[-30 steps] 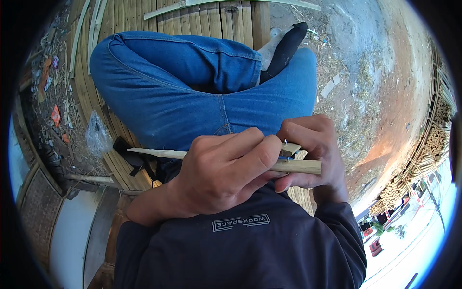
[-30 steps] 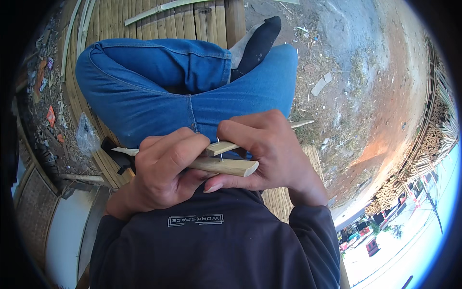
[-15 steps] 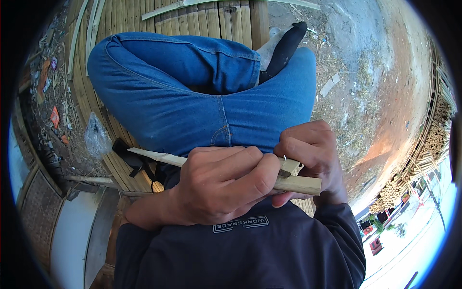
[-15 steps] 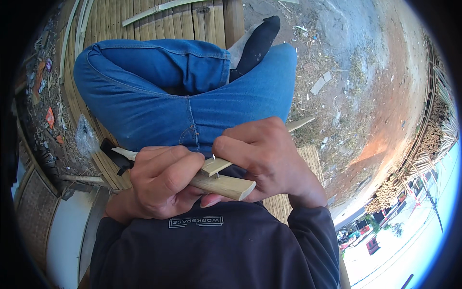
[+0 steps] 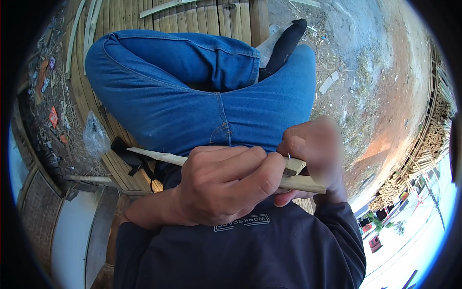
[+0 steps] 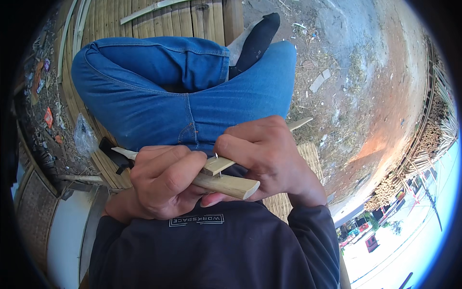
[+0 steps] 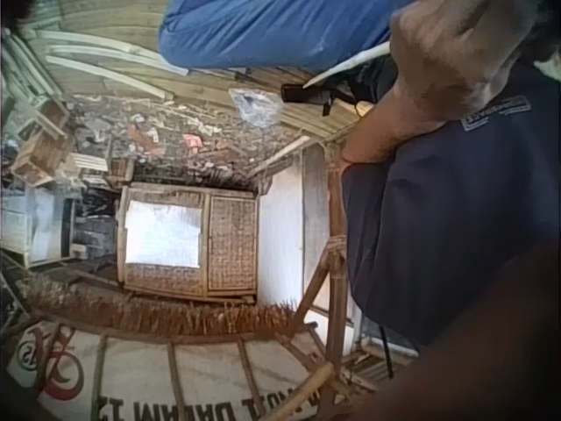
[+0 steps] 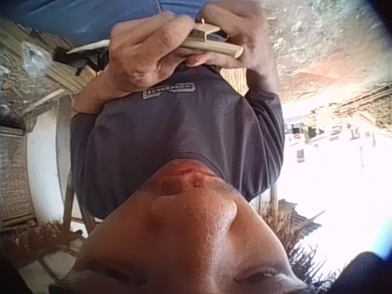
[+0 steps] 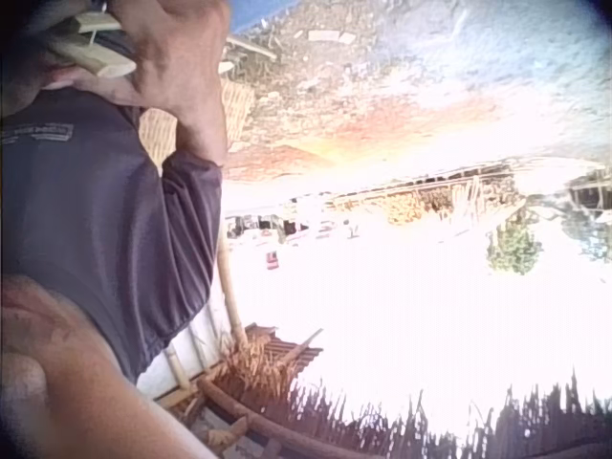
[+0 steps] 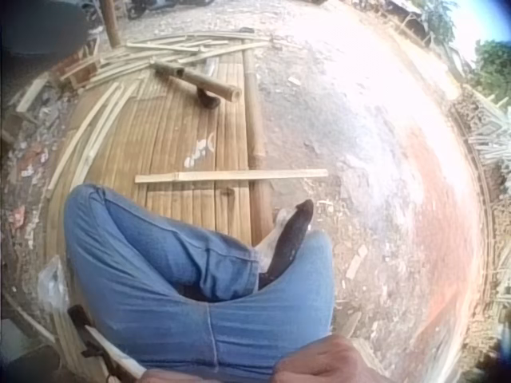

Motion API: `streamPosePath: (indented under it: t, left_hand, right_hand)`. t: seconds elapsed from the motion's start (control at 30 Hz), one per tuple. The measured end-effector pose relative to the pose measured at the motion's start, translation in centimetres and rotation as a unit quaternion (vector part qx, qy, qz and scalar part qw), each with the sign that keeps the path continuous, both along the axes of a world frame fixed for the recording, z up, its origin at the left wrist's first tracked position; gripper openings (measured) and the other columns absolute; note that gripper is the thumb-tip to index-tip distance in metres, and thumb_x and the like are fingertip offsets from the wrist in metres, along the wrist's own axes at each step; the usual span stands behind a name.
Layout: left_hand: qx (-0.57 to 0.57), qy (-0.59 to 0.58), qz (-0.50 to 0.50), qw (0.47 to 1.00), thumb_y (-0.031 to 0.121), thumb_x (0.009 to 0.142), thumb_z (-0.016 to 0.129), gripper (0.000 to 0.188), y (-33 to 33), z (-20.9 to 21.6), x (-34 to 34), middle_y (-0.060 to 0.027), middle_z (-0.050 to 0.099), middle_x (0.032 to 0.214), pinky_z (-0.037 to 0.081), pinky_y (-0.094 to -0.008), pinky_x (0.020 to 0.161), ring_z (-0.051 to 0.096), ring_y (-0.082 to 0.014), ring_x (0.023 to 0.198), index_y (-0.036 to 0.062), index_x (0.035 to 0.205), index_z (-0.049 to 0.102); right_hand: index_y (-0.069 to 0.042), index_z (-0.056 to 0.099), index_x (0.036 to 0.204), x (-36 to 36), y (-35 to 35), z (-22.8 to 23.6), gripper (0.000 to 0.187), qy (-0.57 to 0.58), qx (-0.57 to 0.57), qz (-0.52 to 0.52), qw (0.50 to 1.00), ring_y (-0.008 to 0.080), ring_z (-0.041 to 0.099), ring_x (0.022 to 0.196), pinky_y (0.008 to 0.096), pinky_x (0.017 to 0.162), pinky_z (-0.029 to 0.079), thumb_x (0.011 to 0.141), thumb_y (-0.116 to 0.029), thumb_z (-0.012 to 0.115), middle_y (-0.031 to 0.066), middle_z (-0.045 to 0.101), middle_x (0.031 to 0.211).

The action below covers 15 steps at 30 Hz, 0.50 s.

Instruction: The person works on a bamboo flute, using a small blade to refine the edges of a notch in the hollow tube and inserting a thin bamboo strip into a pre-cut hole.

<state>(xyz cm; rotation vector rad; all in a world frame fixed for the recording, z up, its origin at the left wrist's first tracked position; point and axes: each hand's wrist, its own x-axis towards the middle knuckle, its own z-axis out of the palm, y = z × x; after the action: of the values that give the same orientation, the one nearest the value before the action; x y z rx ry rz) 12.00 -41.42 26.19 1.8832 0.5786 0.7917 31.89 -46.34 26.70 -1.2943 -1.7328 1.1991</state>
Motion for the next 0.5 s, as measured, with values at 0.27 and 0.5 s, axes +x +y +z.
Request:
streamPosePath:
  t: [0.27, 0.5]
  left_hand:
    - [-0.002, 0.042, 0.003, 0.999, 0.023, 0.082, 0.077, 0.038, -0.11, -0.53, -0.07, -0.0062, 0.055, 0.073, 0.046, -0.0301, 0.047, 0.060, -0.0174, 0.055, -0.0003, 0.104, 0.058]
    - [0.015, 0.025, 0.008, 1.000, 0.028, 0.086, 0.076, 0.040, -0.01, -0.78, -0.06, -0.0074, 0.056, 0.073, 0.049, -0.0309, 0.048, 0.061, -0.0192, 0.056, -0.0006, 0.106, 0.057]
  right_hand:
    - [-0.009, 0.056, 0.075, 0.28, 0.37, 0.00, 0.057, -0.038, -0.019, 0.009, 0.999, 0.0284, 0.055, 0.050, 0.0395, 0.045, 0.039, 0.071, -0.061, 0.081, 0.0047, 0.049, 0.058]
    - [-0.006, 0.055, 0.081, 0.75, 0.64, -0.12, 0.065, -0.025, -0.014, 0.053, 0.998, 0.0307, 0.057, 0.056, 0.0411, 0.047, 0.041, 0.072, -0.067, 0.075, 0.0077, 0.051, 0.064]
